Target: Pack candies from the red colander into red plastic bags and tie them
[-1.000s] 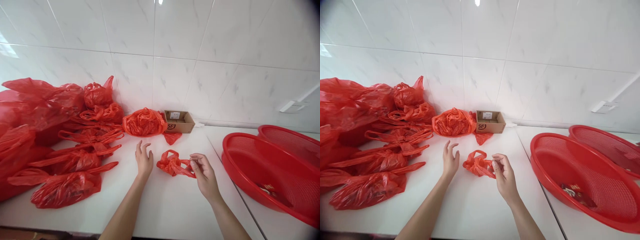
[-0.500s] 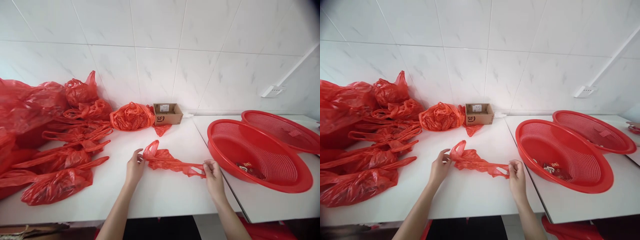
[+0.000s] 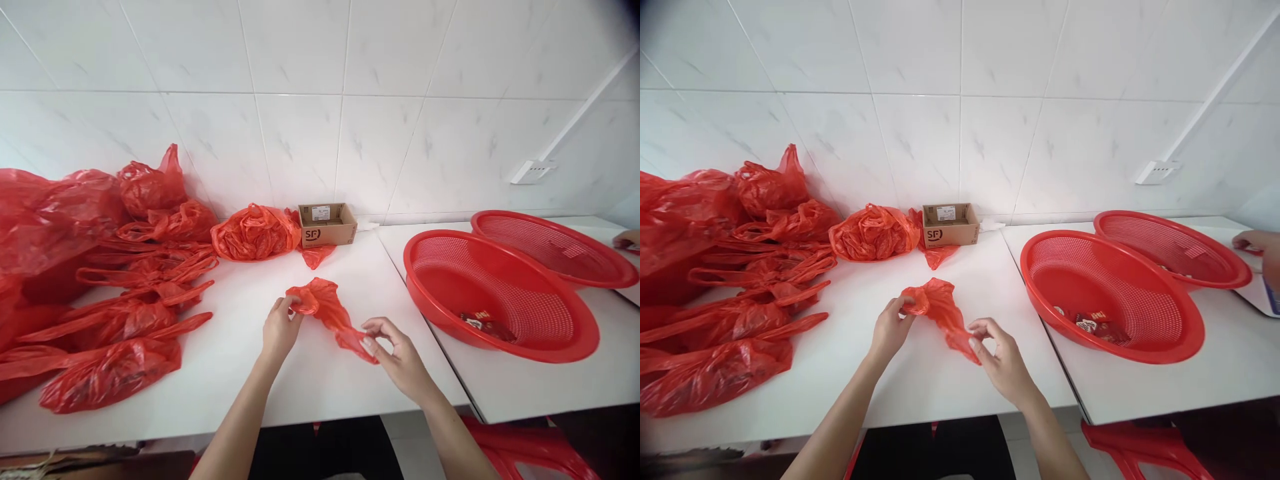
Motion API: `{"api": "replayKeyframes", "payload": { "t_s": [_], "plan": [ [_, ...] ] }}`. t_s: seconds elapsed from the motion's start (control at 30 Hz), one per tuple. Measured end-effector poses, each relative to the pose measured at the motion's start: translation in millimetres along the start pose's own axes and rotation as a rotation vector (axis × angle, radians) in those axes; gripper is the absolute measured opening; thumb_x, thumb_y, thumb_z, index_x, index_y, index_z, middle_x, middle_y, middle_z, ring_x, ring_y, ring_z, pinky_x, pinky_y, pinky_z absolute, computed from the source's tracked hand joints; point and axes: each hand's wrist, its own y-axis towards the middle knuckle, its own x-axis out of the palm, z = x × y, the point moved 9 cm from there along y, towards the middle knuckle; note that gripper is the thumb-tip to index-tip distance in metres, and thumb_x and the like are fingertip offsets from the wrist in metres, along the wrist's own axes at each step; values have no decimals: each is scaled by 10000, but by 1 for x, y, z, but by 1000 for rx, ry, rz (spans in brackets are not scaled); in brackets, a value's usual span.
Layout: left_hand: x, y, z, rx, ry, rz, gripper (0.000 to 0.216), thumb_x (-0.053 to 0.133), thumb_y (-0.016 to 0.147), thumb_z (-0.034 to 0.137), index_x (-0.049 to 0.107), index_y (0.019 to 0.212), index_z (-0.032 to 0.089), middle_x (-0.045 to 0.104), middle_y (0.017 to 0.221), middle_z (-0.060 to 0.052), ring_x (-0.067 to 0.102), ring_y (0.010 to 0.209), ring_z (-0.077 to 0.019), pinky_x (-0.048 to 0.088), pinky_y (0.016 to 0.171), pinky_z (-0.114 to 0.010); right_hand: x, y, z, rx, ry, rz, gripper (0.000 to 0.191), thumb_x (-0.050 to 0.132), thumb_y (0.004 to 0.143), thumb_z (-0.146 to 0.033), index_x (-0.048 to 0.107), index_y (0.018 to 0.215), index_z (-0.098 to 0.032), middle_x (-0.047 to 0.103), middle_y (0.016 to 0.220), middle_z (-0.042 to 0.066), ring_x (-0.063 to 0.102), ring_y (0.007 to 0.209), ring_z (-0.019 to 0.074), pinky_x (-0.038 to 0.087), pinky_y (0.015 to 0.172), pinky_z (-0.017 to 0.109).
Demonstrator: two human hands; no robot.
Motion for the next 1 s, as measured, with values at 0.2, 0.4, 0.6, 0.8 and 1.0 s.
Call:
{"api": "replayKeyframes", "payload": {
  "t_s": [0.2, 0.4, 0.6, 0.8, 1.0],
  "plan": [
    [-20, -9, 4, 14, 21, 78, 183, 485, 843, 291, 640, 792, 208, 491, 1206, -130, 484, 1128, -307, 499, 746, -392, -10, -5, 1, -12, -137, -61, 191, 511, 923, -383, 621, 984, -239, 630, 900, 29, 614, 825, 176, 519, 724, 306],
    [-31, -36, 58, 135, 33, -75, 242, 462, 890, 327, 649, 772, 227, 581, 1166, -78, 533, 1078, -271, 475, 857, -415, 15, 15, -51, -217, -59, 89, 184, 491, 943, -293, 640, 1037, -244, 679, 1011, 38, 632, 956, 180, 515, 858, 318],
    [-41, -57, 53, -57, -481, -148, 388, 391, 937, 465, 657, 1097, 231, 692, 1025, -48, 647, 942, -217, 528, 808, -336, 83, 32, -35, -253, -365, -169, 367, 463, 911, -152, 636, 1208, -281, 580, 1316, 44, 530, 1184, 232, 431, 1000, 430],
    [-87, -58, -9, -315, -1032, 205, 370, 559, 856, 478, 638, 1164, 289, 691, 1122, -43, 665, 1033, -248, 575, 808, -379, 61, 36, 4, -63, -612, -302, 352, 580, 878, -419, 668, 1200, -307, 588, 1302, 67, 278, 1400, 348, 265, 1092, 584],
    [-90, -65, -33, -440, -1056, 205, 266, 652, 803, 407, 640, 1055, 324, 689, 1012, 0, 667, 948, -186, 578, 739, -290, 33, 36, -14, -53, -551, -220, 568, 385, 919, -617, 754, 719, -235, 580, 1286, 80, 44, 1460, 383, 181, 1119, 622]
  ]
}}
